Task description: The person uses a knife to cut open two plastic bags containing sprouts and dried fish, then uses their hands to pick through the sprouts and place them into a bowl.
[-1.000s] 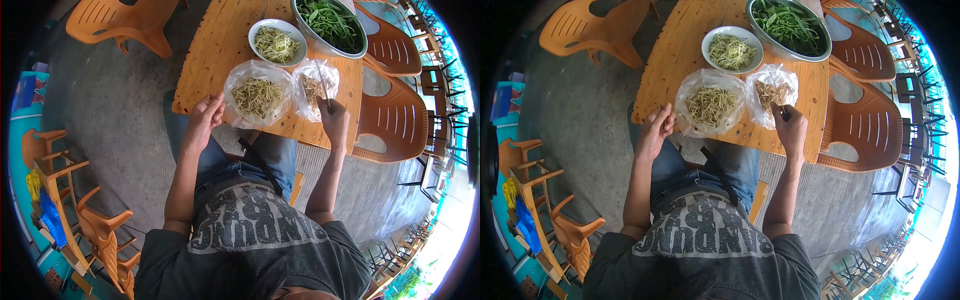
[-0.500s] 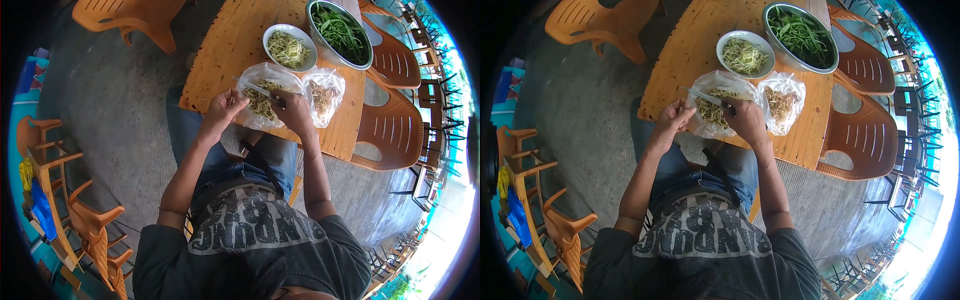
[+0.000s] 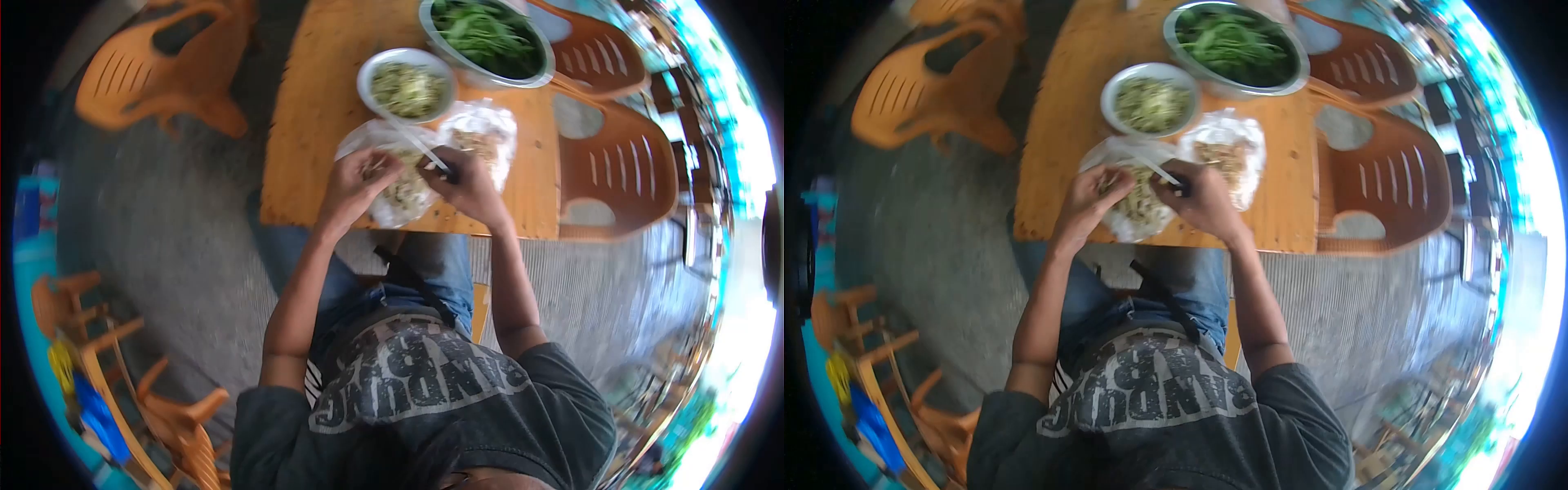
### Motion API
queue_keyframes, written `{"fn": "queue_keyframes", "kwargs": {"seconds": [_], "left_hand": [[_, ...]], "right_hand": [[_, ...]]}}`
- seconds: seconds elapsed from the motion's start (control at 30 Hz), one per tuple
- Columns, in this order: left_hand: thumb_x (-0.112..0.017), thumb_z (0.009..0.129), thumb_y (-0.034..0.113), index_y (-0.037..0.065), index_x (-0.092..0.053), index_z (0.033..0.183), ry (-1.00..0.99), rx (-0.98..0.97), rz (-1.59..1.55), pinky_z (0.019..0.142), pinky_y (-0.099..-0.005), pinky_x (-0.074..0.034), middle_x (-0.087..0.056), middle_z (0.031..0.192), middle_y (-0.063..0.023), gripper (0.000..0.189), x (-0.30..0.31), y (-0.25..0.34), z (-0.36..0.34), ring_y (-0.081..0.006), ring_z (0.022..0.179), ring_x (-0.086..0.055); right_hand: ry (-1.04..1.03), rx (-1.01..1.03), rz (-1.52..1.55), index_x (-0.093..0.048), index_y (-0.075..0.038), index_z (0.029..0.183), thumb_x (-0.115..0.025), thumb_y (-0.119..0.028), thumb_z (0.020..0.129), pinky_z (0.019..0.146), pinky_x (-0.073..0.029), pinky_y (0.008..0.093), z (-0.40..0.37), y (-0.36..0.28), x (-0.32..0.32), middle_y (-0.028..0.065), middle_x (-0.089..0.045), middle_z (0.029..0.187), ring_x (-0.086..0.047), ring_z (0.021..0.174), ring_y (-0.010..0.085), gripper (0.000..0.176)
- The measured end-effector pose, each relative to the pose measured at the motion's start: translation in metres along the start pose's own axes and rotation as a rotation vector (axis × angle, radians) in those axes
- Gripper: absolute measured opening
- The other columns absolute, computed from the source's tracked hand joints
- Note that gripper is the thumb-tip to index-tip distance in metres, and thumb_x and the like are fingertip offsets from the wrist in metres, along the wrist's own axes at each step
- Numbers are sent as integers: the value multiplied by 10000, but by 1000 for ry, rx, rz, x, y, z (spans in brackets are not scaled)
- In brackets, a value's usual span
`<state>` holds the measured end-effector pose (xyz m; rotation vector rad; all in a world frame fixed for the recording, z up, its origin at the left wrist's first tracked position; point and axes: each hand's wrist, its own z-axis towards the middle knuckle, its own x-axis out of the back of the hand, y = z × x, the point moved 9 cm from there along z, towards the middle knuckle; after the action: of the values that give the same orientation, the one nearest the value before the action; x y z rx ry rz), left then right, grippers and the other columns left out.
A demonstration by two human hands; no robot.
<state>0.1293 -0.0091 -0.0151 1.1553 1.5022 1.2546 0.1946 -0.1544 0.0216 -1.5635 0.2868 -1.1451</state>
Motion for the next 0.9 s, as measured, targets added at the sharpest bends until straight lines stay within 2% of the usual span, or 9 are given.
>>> {"fn": "queue_keyframes", "kwargs": {"seconds": [0.13, 0.27, 0.3, 0.37, 0.47, 0.63, 0.7, 0.77, 0.9], "left_hand": [[-700, 822, 136, -19, -633, 887, -142, -93, 134, 715, -238, -436, -612, 810, -21, 180, -33, 8, 9, -84, 766, -541], [-688, 828, 114, -23, -635, 888, -202, 22, 176, 698, -240, -424, -606, 801, -13, 159, -65, 12, 9, -83, 760, -533], [-688, 828, 135, -4, -636, 896, -221, 25, 169, 608, -196, -357, -553, 791, 34, 163, -74, 7, 11, -37, 706, -468], [-681, 837, 136, 13, -649, 900, -291, 20, 115, 559, -183, -325, -546, 780, 52, 141, -94, -5, 19, -20, 671, -445], [-678, 841, 138, 20, -658, 909, -346, 147, 34, 548, -177, -325, -564, 781, 51, 138, -115, -13, 20, -21, 674, -462], [-680, 837, 126, 21, -666, 918, -276, 115, 173, 556, -177, -334, -602, 801, 38, 134, -121, -26, 29, -15, 664, -476], [-677, 834, 110, 20, -672, 917, -263, 104, 163, 557, -180, -338, -614, 811, 36, 122, -123, -22, 30, -15, 660, -477], [-684, 832, 102, 14, -678, 923, -274, 112, 147, 561, -168, -345, -618, 806, 36, 127, -124, -22, 31, -15, 676, -499], [-698, 822, 72, 8, -682, 943, -229, 203, -86, 540, -152, -327, -632, 811, 26, 137, -128, -16, 33, -2, 656, -487]], "right_hand": [[27, 25, 62, -652, -9, 903, -682, -115, 753, 642, -493, 350, -12, -6, 25, 167, -655, 785, -637, 672, 257, 186], [141, 74, 117, -655, -15, 879, -672, -119, 735, 609, -482, 360, -35, 11, 44, 169, -625, 743, -619, 649, 296, 178], [130, 74, 56, -631, -1, 887, -631, -91, 800, 590, -479, 311, -41, 13, 50, 107, -635, 734, -602, 635, 171, 125], [97, -103, 108, -630, 3, 904, -637, -98, 799, 596, -478, 313, -53, 19, 63, 126, -621, 714, -597, 636, 175, 146], [258, -14, 108, -630, 2, 929, -640, -95, 794, 600, -469, 299, -70, 26, 80, 127, -613, 707, -569, 625, 162, 167], [322, -117, 259, -614, 12, 922, -609, -70, 793, 602, -442, 262, -79, 61, 82, 22, -566, 691, -494, 656, 79, 152], [296, -271, 312, -610, 13, 884, -586, -60, 800, 605, -433, 249, -80, 79, 76, 0, -549, 706, -480, 682, 56, 113], [323, -221, 420, -627, -11, 985, -572, -128, 856, 563, -393, 219, -79, 90, 67, 0, -539, 712, -463, 641, 48, 183], [315, -362, 792, -517, -50, 1243, -518, -244, 947, 506, -348, 212, -80, 74, 68, -4, -509, 694, -406, 550, 52, 354]]}}
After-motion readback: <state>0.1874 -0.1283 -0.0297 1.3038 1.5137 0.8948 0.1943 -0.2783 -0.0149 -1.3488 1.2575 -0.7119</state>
